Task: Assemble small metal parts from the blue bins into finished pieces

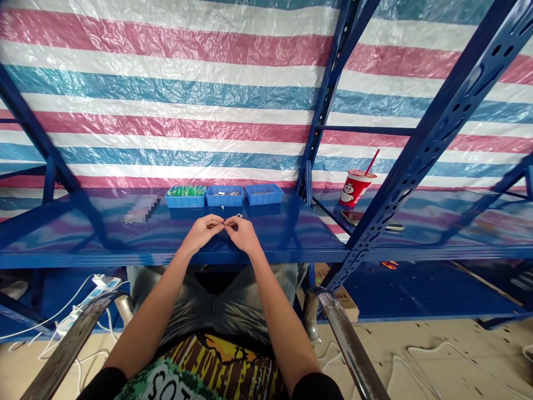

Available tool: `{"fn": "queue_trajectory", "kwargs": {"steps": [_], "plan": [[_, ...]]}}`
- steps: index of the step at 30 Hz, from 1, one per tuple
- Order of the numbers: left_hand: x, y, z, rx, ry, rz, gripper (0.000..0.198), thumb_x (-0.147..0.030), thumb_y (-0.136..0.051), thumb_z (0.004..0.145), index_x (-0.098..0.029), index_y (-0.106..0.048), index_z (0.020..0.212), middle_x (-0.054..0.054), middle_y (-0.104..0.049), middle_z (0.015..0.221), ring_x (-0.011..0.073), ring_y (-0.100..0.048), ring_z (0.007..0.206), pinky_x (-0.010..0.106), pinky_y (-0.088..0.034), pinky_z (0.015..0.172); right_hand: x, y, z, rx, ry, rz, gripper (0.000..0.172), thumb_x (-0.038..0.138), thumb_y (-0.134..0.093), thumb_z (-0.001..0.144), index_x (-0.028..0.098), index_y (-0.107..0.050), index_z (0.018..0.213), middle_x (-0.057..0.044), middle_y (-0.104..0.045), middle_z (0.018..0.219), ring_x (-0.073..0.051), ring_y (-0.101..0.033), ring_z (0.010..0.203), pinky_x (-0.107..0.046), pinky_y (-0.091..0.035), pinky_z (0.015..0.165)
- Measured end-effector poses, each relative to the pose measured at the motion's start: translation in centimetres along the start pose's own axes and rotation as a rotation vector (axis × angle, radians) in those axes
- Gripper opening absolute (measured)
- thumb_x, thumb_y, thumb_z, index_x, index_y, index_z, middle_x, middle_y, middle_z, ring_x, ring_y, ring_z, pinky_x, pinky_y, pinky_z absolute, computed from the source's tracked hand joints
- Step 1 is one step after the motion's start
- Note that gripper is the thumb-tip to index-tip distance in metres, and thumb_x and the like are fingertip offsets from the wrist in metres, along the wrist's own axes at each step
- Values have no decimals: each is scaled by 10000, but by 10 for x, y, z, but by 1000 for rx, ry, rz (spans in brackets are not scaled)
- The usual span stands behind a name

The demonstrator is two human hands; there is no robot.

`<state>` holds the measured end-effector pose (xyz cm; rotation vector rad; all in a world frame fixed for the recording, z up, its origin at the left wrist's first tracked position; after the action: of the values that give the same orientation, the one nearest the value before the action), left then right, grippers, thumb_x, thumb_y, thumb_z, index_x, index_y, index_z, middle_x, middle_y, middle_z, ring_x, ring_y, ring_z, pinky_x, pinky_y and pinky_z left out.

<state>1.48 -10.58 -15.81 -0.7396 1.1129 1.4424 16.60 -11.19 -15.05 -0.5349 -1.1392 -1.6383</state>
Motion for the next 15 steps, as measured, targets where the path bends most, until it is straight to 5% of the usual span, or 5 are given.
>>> {"fn": "queue_trajectory", "kwargs": {"steps": [9,15], "plan": [[-15,-2,-5,-15,-51,-13,281,-249,-653,722,-165,-599,985,40,-661,861,158,-637,807,247,-480,681,4,2,0,40,-41,-14,272,321,-472,844,189,-599,643,-10,-647,648,-144,-561,624,-277,-429,638],[-17,-3,-7,-10,5,11,227,-274,-633,769,-168,-623,969,58,-677,942,171,-635,861,272,-491,757,4,4,-2,24,-70,55,174,338,-518,809,198,-596,742,-19,-660,740,-167,-591,705,-290,-454,676]]}}
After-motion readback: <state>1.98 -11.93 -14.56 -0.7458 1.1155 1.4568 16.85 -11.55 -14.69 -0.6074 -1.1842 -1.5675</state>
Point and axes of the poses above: each hand's wrist, its own z-axis towards the middle knuckle, its own y-axis out of the back of the hand, x = y × z, the point moved 2 cm from there along z, towards the middle knuckle
